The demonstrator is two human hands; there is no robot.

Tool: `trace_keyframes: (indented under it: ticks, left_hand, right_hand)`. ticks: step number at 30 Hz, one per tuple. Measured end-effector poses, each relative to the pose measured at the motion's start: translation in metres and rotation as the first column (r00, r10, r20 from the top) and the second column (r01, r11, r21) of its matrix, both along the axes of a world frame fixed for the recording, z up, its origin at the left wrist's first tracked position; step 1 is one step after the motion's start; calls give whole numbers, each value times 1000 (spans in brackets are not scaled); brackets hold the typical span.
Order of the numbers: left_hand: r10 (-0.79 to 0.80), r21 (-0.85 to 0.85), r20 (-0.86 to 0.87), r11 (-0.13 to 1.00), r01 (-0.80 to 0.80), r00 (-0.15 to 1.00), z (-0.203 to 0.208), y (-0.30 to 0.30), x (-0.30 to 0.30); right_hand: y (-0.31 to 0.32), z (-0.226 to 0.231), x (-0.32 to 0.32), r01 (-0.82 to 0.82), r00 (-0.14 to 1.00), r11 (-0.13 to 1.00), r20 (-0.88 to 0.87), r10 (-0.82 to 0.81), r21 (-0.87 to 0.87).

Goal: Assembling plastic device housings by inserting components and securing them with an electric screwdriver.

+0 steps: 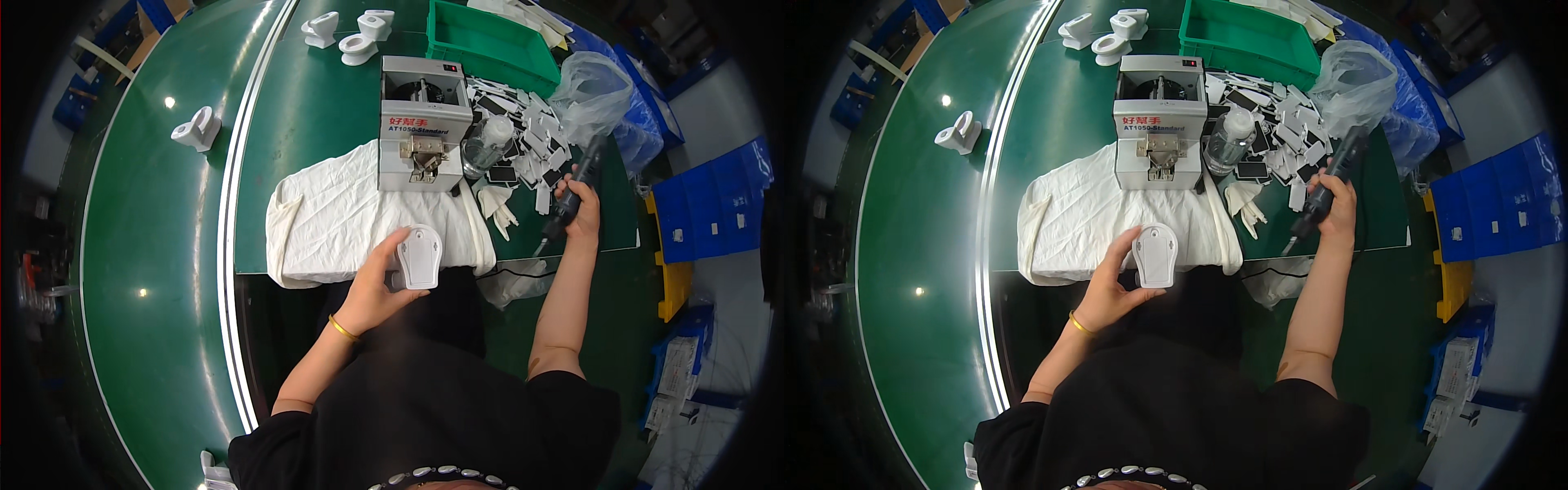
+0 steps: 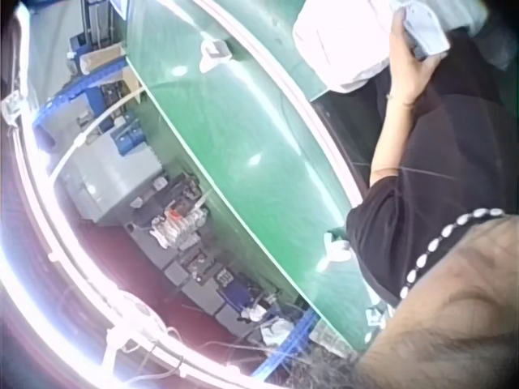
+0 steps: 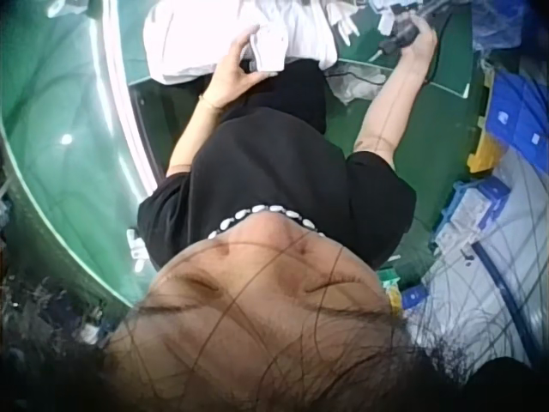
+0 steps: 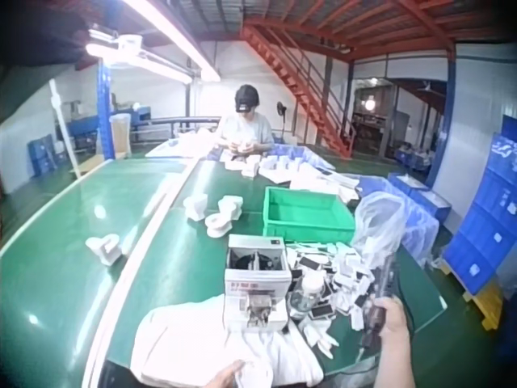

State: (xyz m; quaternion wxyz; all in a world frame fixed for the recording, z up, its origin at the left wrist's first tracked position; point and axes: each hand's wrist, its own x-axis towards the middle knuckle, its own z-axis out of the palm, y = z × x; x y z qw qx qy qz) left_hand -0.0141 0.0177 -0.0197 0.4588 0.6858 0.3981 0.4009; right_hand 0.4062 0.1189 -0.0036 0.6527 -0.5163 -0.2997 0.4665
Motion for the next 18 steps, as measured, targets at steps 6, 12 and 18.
trace_keyframes:
  ticks: [6,12,18]
  left_hand:
    - [45,203,-158,979,-12,986,4,0,5]
    - [28,154,-116,988,-10,993,-4,0,5]
    - [42,176,-85,984,-26,995,-8,0,0]
  right_hand:
    - [0,82,-124,-298,887,794,-153,435,529]
    - [33,111,-203,-429,903,720,245,352,546]
    - [30,143,-239,-513,589,800,805,64,312]
